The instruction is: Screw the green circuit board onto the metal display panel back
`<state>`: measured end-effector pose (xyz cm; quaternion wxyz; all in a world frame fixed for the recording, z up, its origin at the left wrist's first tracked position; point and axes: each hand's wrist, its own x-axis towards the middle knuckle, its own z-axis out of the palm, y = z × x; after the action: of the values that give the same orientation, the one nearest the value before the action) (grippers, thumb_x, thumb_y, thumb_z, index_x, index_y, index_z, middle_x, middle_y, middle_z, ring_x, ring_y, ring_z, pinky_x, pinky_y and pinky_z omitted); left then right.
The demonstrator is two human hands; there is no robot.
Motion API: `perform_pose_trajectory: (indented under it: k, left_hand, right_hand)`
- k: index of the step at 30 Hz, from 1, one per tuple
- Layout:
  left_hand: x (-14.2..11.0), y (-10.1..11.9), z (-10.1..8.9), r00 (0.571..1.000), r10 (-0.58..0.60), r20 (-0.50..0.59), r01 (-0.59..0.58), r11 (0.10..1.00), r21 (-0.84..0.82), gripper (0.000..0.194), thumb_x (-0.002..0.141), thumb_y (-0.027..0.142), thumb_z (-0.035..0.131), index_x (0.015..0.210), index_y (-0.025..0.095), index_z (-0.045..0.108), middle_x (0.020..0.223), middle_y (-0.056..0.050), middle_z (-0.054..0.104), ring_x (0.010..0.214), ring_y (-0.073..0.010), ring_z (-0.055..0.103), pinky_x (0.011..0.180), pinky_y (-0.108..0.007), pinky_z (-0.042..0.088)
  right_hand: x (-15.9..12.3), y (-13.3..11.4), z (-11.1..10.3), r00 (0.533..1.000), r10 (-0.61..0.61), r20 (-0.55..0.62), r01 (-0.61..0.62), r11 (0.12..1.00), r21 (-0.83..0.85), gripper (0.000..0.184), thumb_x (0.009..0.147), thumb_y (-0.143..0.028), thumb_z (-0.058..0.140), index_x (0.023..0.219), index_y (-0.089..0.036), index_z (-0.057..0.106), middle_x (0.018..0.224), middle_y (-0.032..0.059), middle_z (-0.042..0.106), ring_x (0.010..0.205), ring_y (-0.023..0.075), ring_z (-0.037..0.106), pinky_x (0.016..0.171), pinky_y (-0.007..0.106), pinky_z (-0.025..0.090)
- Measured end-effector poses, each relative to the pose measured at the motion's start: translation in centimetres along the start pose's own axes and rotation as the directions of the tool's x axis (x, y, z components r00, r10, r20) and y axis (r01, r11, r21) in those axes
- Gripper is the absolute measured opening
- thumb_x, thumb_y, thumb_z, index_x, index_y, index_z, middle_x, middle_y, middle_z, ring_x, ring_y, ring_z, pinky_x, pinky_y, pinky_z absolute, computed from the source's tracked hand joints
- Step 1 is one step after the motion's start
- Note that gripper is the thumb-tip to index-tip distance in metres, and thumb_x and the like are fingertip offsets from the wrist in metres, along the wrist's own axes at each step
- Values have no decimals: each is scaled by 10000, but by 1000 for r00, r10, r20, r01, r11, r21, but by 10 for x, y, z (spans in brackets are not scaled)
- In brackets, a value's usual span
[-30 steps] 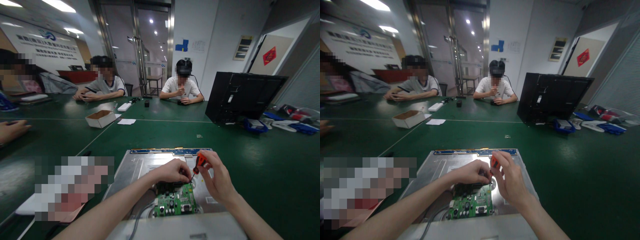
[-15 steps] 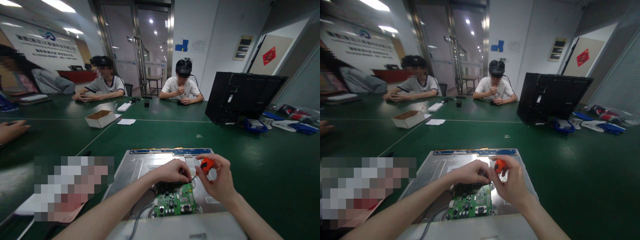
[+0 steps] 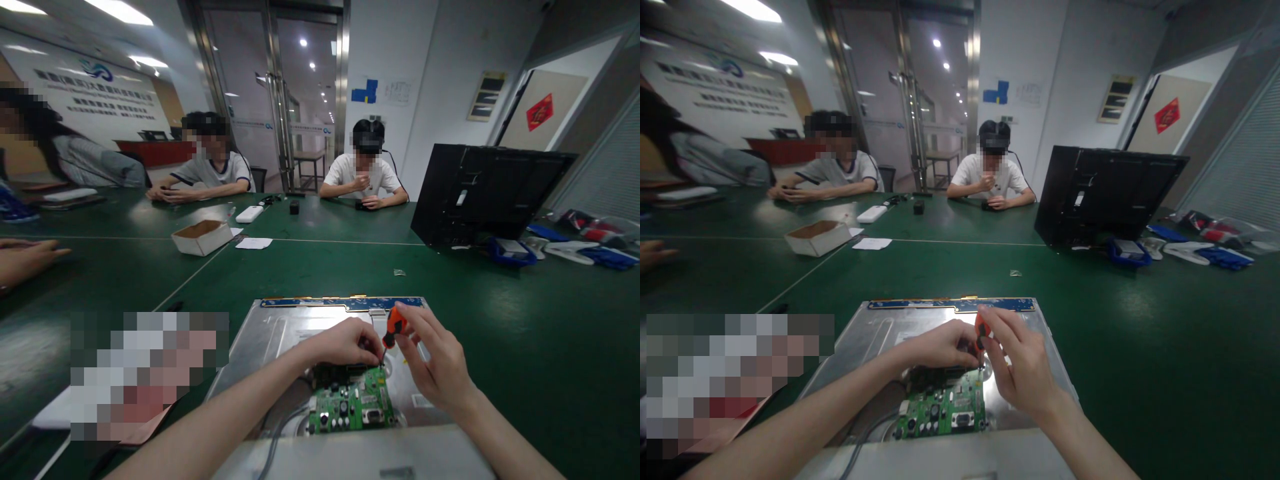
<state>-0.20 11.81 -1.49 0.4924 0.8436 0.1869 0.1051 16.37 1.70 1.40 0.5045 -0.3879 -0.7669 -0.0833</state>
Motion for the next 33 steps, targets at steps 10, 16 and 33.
perform_pose_trajectory:
  k: [10,16,33]
  left_hand:
    - [0,-2,0,1000,-14,-13,14,1000,23,118,702,86,696,782,160,743,638,35,614,614,-112,526,601,-200,390]
    - [0,-3,1,1000,-11,-8,11,1000,-6,106,715,100,685,785,155,744,679,19,646,639,-123,555,613,-204,413]
    - [-1,0,0,999,-33,-23,34,998,48,116,706,89,686,770,166,745,650,31,631,626,-117,547,603,-195,401]
  right_hand:
    - [-11,6,10,984,87,-158,-73,993,90,436,812,-142,642,1173,-240,419,932,41,632,604,126,623,515,261,542]
    - [-8,5,7,990,65,-123,-57,996,71,438,847,-140,601,1228,-238,407,1008,69,623,610,123,613,503,260,533]
    - [-8,4,7,985,121,-122,-108,988,106,474,824,-155,646,1214,-238,388,1004,64,657,499,83,526,402,207,452]
